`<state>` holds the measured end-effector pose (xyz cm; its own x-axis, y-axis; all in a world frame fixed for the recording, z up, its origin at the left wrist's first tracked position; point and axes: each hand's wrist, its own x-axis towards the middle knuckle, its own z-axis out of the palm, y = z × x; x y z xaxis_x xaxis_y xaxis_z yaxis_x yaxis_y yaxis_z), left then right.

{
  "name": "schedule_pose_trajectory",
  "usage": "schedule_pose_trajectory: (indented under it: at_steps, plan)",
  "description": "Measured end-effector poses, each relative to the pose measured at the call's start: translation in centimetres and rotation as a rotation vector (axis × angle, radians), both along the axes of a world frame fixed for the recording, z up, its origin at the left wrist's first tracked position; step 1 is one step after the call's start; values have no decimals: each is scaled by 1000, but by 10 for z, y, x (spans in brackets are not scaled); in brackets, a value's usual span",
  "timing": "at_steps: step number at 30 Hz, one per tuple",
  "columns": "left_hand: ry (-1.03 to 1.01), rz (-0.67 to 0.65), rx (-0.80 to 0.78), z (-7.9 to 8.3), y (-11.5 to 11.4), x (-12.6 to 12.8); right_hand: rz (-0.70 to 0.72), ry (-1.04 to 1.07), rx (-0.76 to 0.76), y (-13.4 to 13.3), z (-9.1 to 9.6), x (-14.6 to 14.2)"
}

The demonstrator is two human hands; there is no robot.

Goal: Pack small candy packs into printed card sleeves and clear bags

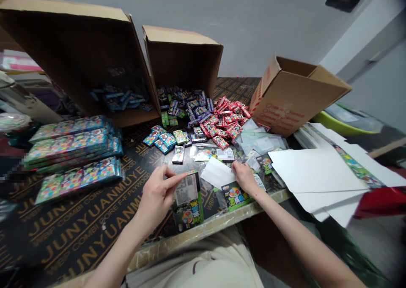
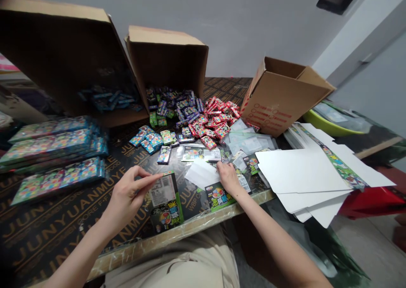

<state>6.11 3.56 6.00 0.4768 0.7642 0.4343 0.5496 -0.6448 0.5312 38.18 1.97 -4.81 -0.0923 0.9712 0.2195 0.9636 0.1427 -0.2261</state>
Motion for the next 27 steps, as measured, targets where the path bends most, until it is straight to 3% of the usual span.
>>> schedule_pose_trajectory:
  at_steps: [9, 12, 14, 17, 19, 22, 24, 27]
  plan:
    - [-5, -3, 21, -4, -3, -3, 154, 72, -121, -9, 1, -13]
    - [-7, 3, 23, -2, -4, -2, 142, 172, -173, 2, 15, -7]
    - [-1, 19, 25, 0, -6, -1, 159, 232, -192, 12, 36, -8]
    - [-17, 43, 18, 3, -11, 1, 252, 365, -225, 28, 86, -29]
    - [-65, 80, 16, 3, -13, 1, 419, 570, -353, 36, 125, -53]
    - [-144, 134, 40, 1, -15, 1, 641, 645, -554, 48, 171, -93]
    - [-182, 130, 63, 0, -15, 0, 725, 579, -708, 56, 184, -116]
    - [-205, 101, 72, 1, -16, 0, 791, 434, -862, 71, 184, -139]
